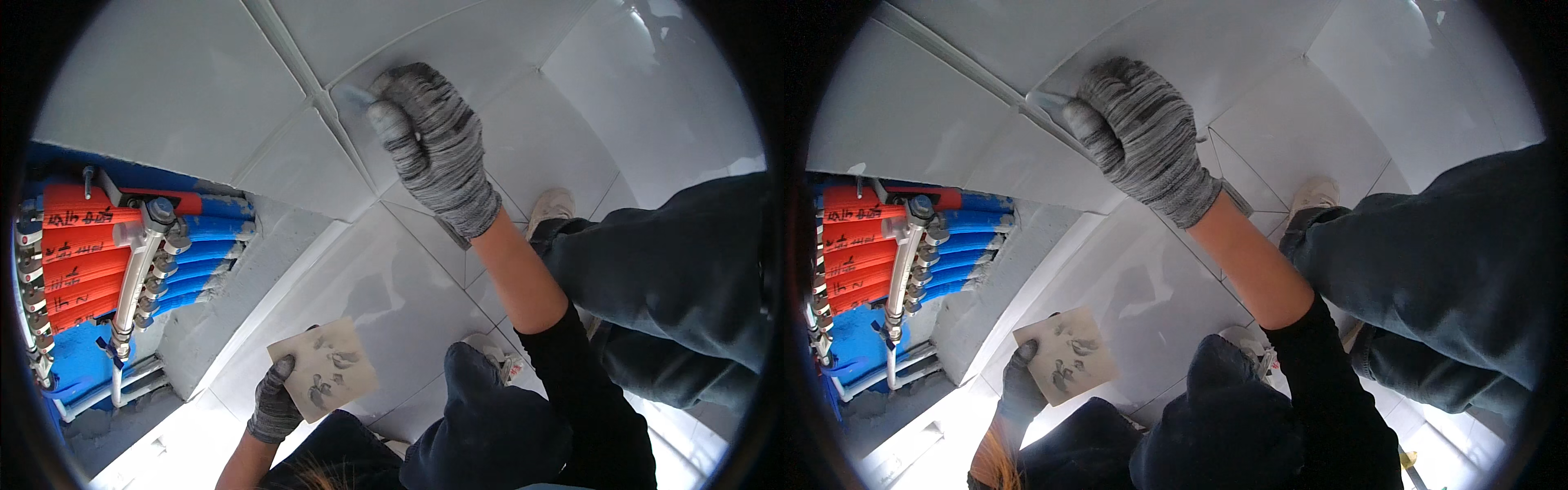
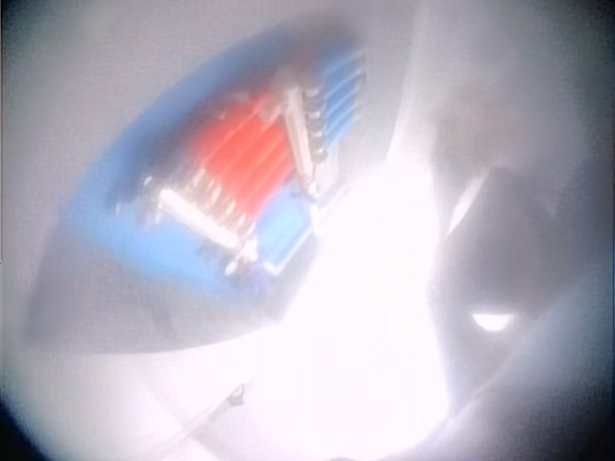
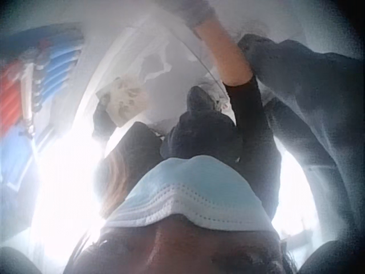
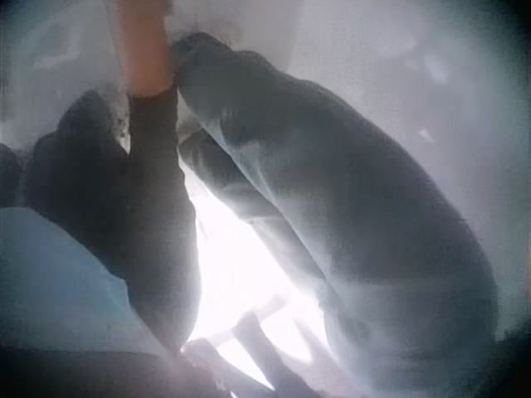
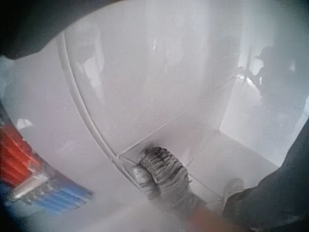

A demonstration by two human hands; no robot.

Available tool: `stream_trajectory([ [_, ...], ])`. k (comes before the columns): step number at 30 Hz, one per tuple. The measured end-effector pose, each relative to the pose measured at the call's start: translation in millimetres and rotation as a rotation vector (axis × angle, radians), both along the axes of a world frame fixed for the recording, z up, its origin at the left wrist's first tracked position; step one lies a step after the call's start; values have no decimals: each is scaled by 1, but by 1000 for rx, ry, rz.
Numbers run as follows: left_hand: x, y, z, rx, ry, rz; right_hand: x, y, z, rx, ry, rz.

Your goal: The person applies grout to the joints between white wall tiles using a small putty knife and a grout float. They repeatedly scoop grout from the float and press it into the seams, then smooth the surface. Another person is visible working nearby on the same wall.

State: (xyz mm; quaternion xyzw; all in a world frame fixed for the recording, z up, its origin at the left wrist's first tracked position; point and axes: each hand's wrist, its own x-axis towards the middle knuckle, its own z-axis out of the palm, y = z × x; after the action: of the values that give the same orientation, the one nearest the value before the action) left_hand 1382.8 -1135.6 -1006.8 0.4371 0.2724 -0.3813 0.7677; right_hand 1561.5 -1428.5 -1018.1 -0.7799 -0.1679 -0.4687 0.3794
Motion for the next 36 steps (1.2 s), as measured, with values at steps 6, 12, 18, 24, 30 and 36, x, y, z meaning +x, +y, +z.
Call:
stream_trajectory([
  [6,4,4,-21,-46,15,72,8,-5,-9,-135,-44,-15],
  [12,9,6,-28,-75,35,81,9,-4,-7,-171,-132,-57],
  [18,9,7,-31,-53,45,91,11,-3,-8,-149,-74,-56],
  [24,10,7,-31,-30,25,67,10,-4,-8,-178,-73,-70],
  [30,8,10,-33,-42,26,84,10,-4,-8,-189,-123,-74],
  [36,8,12,-32,-48,33,99,9,-3,-7,-195,-107,-92],
])
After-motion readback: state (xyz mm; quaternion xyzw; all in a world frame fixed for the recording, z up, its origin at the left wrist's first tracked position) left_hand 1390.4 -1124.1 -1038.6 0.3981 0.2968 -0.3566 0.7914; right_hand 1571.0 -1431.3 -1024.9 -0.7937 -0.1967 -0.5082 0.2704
